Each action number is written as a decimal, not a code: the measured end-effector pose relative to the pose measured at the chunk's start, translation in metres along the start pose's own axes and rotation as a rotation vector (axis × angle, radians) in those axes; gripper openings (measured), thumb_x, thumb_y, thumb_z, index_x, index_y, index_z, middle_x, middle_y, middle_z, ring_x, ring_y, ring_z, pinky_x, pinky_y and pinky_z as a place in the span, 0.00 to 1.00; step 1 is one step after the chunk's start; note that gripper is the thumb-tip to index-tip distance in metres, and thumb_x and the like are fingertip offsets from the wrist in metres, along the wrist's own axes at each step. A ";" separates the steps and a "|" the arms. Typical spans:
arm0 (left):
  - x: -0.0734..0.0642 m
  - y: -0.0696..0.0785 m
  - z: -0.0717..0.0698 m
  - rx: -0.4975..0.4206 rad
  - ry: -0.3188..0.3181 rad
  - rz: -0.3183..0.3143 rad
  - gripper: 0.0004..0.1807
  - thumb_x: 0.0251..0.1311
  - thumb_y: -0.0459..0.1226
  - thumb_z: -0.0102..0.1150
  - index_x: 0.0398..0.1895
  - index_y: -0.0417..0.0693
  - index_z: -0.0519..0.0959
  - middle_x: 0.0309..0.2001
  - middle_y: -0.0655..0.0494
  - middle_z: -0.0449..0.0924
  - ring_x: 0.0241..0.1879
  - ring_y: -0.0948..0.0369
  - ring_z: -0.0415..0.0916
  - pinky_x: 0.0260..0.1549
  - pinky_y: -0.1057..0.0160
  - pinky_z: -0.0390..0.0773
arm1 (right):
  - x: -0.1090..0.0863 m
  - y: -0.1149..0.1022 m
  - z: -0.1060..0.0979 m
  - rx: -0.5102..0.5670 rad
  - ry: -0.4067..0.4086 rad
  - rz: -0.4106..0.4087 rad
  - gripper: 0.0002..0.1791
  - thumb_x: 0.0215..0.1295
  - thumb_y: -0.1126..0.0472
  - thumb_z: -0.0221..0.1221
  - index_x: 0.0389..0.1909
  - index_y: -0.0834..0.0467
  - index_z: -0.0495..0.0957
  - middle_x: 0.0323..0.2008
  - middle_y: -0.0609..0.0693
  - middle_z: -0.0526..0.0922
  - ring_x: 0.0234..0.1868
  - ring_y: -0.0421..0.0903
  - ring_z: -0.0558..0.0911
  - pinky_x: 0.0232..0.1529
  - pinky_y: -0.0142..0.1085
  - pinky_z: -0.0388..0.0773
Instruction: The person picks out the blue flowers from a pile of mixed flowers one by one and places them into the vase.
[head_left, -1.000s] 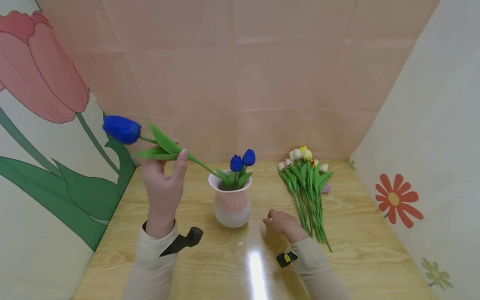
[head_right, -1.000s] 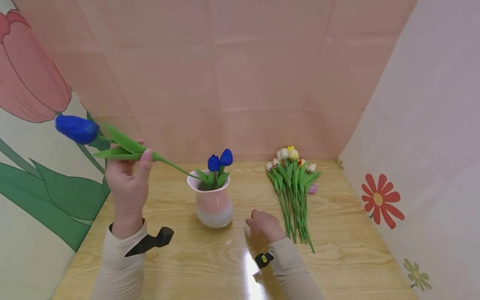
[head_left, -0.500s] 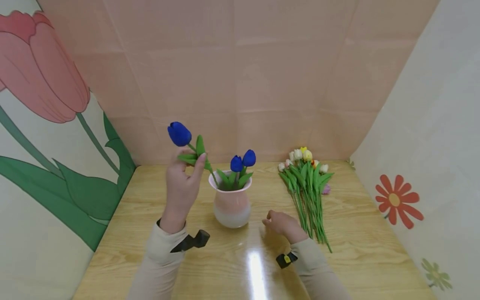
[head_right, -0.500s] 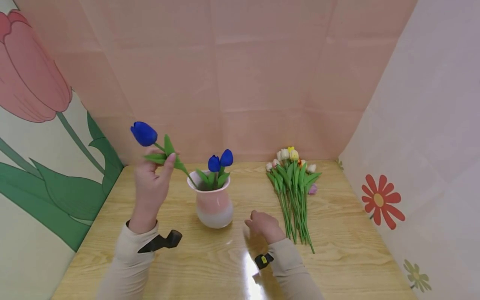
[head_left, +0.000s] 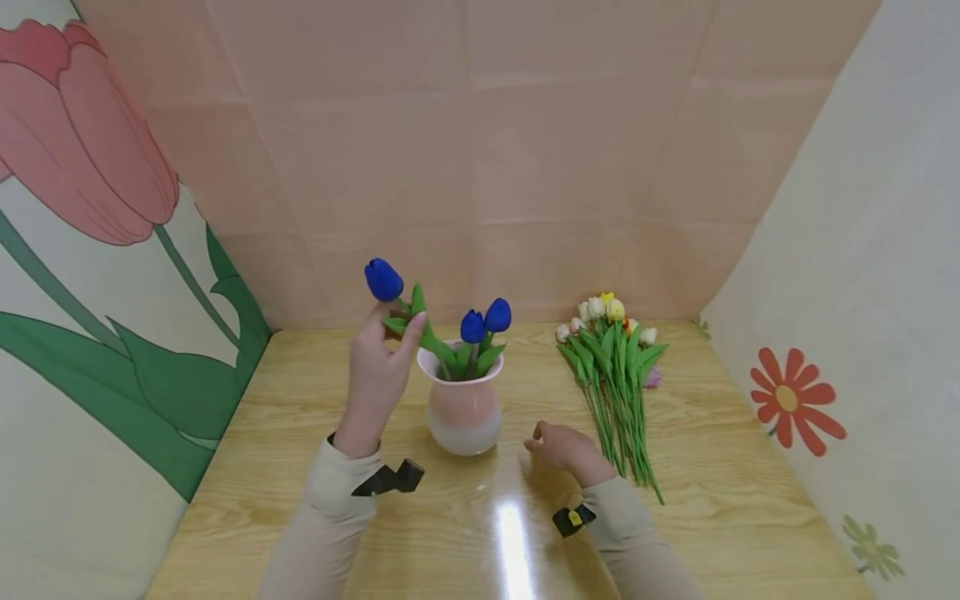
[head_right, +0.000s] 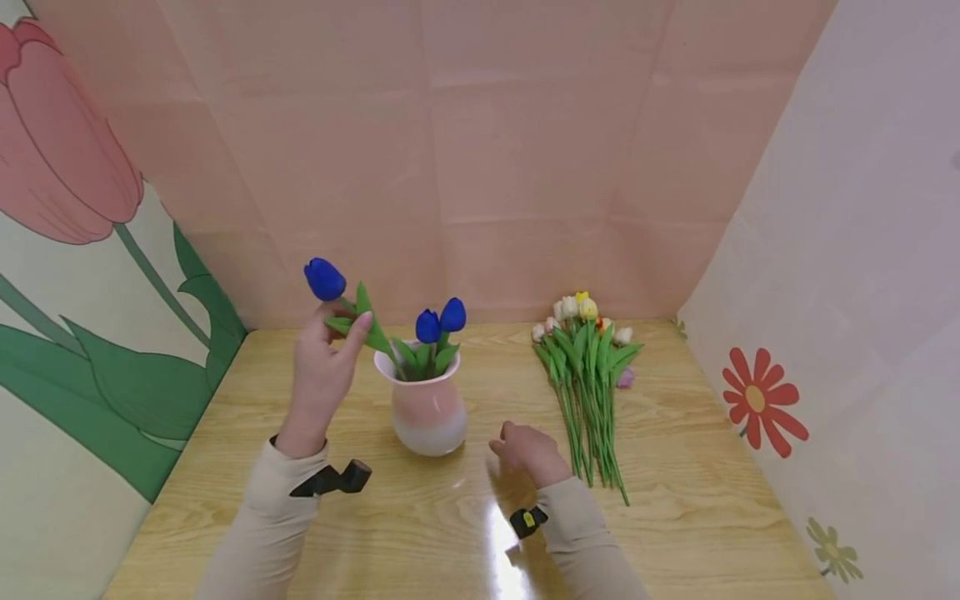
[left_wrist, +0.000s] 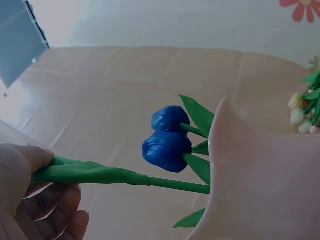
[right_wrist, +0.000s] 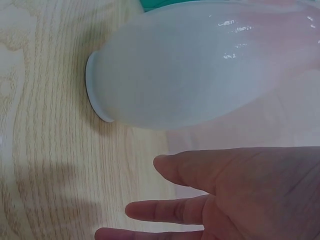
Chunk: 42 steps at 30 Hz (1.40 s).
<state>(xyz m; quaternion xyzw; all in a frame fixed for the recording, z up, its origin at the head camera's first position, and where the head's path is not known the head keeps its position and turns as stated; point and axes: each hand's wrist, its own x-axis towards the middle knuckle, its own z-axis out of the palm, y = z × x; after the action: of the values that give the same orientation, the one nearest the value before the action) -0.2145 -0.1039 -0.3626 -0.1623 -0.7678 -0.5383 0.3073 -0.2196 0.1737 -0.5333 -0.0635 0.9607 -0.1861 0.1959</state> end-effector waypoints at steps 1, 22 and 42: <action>0.000 -0.002 0.001 -0.001 0.000 0.000 0.13 0.65 0.42 0.60 0.38 0.39 0.77 0.33 0.49 0.82 0.30 0.60 0.77 0.33 0.64 0.77 | 0.000 0.000 0.000 0.003 -0.001 0.002 0.18 0.72 0.50 0.51 0.51 0.59 0.75 0.44 0.56 0.83 0.41 0.51 0.81 0.39 0.47 0.76; -0.003 -0.032 0.019 0.306 -0.261 -0.095 0.12 0.57 0.43 0.68 0.36 0.43 0.85 0.42 0.49 0.79 0.46 0.50 0.71 0.45 0.51 0.74 | 0.002 0.001 0.003 0.001 0.004 -0.022 0.18 0.72 0.51 0.51 0.50 0.60 0.76 0.44 0.55 0.83 0.38 0.49 0.80 0.36 0.45 0.76; -0.005 -0.034 0.017 0.317 -0.449 -0.206 0.23 0.57 0.49 0.67 0.51 0.47 0.80 0.56 0.46 0.74 0.60 0.46 0.65 0.56 0.43 0.71 | 0.001 0.001 0.005 0.009 -0.001 -0.014 0.18 0.72 0.50 0.51 0.50 0.60 0.76 0.46 0.56 0.82 0.42 0.51 0.81 0.40 0.47 0.76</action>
<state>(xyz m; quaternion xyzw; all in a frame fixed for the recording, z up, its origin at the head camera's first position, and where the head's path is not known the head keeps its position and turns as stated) -0.2354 -0.1005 -0.3938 -0.1484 -0.9035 -0.3907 0.0947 -0.2181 0.1726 -0.5380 -0.0696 0.9593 -0.1916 0.1952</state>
